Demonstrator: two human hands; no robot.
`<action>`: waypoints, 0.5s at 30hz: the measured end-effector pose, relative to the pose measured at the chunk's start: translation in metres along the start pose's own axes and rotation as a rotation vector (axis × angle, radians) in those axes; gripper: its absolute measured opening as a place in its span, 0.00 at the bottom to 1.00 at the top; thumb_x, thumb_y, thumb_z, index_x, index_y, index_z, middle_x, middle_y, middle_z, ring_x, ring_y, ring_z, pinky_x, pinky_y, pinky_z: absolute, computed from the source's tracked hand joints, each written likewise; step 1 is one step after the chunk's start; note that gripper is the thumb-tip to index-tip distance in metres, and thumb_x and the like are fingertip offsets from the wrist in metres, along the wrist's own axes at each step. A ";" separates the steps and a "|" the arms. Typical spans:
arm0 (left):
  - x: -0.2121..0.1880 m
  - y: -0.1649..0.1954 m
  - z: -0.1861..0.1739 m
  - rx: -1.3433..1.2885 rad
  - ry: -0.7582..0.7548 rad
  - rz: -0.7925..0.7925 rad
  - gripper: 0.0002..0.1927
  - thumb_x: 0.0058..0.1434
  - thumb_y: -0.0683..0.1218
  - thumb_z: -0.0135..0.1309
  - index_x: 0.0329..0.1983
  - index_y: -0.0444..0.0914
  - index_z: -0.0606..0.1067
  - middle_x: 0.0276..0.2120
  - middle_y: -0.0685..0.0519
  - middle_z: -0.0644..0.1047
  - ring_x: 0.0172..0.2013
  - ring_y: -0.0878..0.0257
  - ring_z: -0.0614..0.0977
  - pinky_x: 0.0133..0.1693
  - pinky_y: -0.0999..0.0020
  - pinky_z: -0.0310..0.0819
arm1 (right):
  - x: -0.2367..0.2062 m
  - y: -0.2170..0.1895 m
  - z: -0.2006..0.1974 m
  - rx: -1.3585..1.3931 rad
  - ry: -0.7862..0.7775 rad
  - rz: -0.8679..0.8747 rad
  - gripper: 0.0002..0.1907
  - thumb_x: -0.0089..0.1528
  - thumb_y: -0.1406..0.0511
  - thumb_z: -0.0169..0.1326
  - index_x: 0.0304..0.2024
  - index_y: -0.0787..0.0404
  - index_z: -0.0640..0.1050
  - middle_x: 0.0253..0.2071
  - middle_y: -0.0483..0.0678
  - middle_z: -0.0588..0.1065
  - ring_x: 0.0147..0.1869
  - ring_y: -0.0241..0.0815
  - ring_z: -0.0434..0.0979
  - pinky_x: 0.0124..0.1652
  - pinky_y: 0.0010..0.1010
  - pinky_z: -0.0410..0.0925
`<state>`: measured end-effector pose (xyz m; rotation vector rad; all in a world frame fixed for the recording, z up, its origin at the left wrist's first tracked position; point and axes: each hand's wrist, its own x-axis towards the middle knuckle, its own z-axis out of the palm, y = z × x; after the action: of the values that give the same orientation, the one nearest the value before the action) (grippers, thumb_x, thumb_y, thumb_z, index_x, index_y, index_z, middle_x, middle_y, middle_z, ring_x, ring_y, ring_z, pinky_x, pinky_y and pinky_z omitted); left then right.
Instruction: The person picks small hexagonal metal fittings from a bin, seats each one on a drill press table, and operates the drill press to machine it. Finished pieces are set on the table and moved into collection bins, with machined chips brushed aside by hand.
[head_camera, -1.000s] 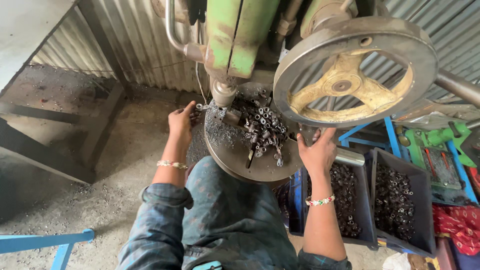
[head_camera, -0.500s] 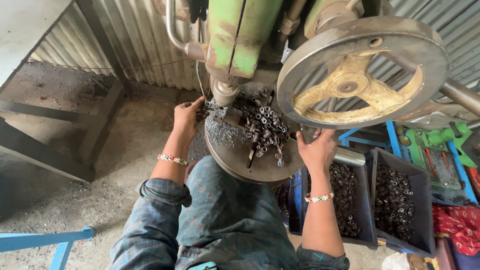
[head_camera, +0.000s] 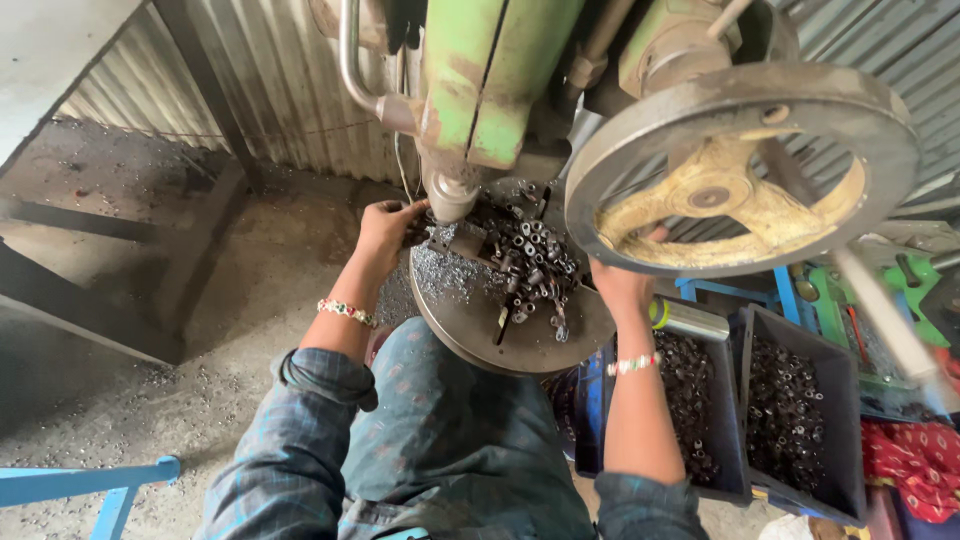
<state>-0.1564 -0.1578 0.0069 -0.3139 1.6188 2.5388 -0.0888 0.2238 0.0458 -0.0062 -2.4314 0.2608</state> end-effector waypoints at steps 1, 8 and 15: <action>0.002 -0.002 -0.001 0.001 0.003 0.000 0.12 0.61 0.43 0.64 0.31 0.29 0.76 0.23 0.50 0.77 0.20 0.64 0.77 0.23 0.69 0.72 | 0.015 0.003 0.011 0.020 0.024 0.018 0.31 0.57 0.54 0.69 0.51 0.63 0.69 0.44 0.59 0.72 0.47 0.59 0.76 0.48 0.47 0.70; 0.012 -0.008 -0.001 0.035 0.012 -0.031 0.13 0.62 0.46 0.62 0.32 0.30 0.76 0.23 0.50 0.77 0.20 0.62 0.77 0.22 0.68 0.73 | 0.097 0.037 0.070 0.084 0.198 0.176 0.31 0.58 0.55 0.70 0.51 0.62 0.68 0.41 0.56 0.73 0.44 0.57 0.77 0.45 0.46 0.70; 0.013 -0.010 0.005 0.066 0.103 -0.006 0.12 0.62 0.46 0.62 0.30 0.34 0.75 0.22 0.53 0.76 0.21 0.66 0.76 0.22 0.71 0.66 | 0.073 0.021 0.045 0.063 0.109 0.129 0.30 0.58 0.56 0.71 0.52 0.62 0.68 0.37 0.53 0.75 0.41 0.55 0.78 0.42 0.45 0.70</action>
<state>-0.1673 -0.1489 -0.0029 -0.4488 1.7299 2.4972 -0.1747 0.2418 0.0550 -0.1465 -2.3167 0.3846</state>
